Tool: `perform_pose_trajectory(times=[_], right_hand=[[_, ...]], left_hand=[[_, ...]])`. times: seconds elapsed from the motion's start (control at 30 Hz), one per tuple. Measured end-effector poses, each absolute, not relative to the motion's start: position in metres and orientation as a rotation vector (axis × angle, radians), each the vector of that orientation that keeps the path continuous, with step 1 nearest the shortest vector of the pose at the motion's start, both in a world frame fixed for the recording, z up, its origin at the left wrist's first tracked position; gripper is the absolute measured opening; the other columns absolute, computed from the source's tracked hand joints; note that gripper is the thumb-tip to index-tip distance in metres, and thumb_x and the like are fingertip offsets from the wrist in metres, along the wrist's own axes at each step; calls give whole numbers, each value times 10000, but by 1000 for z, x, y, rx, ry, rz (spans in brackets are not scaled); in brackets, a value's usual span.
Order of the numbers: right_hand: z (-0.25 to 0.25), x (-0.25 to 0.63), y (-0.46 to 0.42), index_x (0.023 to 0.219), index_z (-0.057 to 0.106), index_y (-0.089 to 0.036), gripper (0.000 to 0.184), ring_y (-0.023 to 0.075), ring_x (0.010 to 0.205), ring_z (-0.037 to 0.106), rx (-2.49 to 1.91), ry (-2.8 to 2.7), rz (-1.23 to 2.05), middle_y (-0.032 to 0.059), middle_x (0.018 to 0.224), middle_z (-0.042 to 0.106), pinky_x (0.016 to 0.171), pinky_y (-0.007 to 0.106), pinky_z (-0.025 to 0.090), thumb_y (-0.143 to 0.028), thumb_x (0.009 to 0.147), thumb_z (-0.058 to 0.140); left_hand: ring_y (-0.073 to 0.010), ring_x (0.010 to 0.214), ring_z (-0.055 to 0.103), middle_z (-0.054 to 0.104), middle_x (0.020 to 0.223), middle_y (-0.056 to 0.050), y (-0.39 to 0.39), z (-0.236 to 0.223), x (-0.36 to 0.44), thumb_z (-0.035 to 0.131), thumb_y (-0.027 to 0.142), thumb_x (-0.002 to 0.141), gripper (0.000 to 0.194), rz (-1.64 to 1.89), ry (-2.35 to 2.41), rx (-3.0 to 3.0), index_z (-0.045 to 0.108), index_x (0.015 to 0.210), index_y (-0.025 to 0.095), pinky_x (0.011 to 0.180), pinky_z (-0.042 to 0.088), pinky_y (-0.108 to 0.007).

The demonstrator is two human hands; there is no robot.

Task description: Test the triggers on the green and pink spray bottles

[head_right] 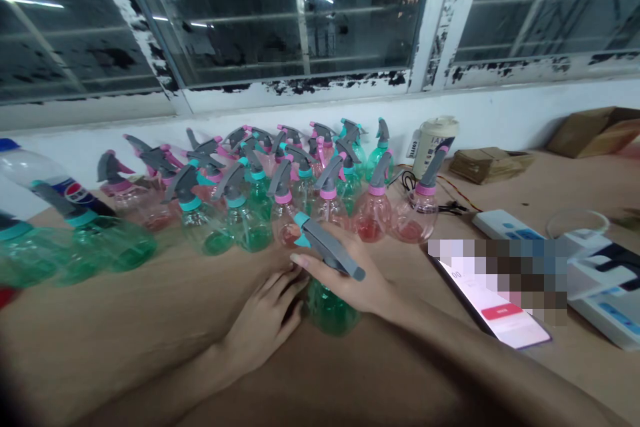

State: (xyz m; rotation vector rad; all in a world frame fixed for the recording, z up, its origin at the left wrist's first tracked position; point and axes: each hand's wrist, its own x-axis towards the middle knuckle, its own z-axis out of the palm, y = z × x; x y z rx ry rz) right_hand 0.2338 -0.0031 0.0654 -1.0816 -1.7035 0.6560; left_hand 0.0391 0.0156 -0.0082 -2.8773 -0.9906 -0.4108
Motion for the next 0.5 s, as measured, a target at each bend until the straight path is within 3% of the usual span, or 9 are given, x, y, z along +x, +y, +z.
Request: perform_pose_trajectory(times=[0.27, 0.5], right_hand=[[65, 234, -2, 951, 620, -210, 255, 187, 723, 605, -1136, -1705, 636, 17, 797, 646, 682, 350, 487, -419, 807, 595], [71, 233, -6, 756, 534, -227, 211, 130, 535, 486, -1138, -1688, 606, -42, 603, 493, 510, 285, 396, -426, 793, 593]], left_hand=[[-274, 1225, 462, 538, 1295, -144, 16, -7, 39, 479, 180, 872, 378, -421, -984, -2881, 508, 1241, 106, 996, 416, -465], [-258, 1234, 453, 538, 1300, -131, 17, -9, 39, 465, 186, 881, 381, -428, -976, -2879, 498, 1253, 113, 1010, 402, -452]])
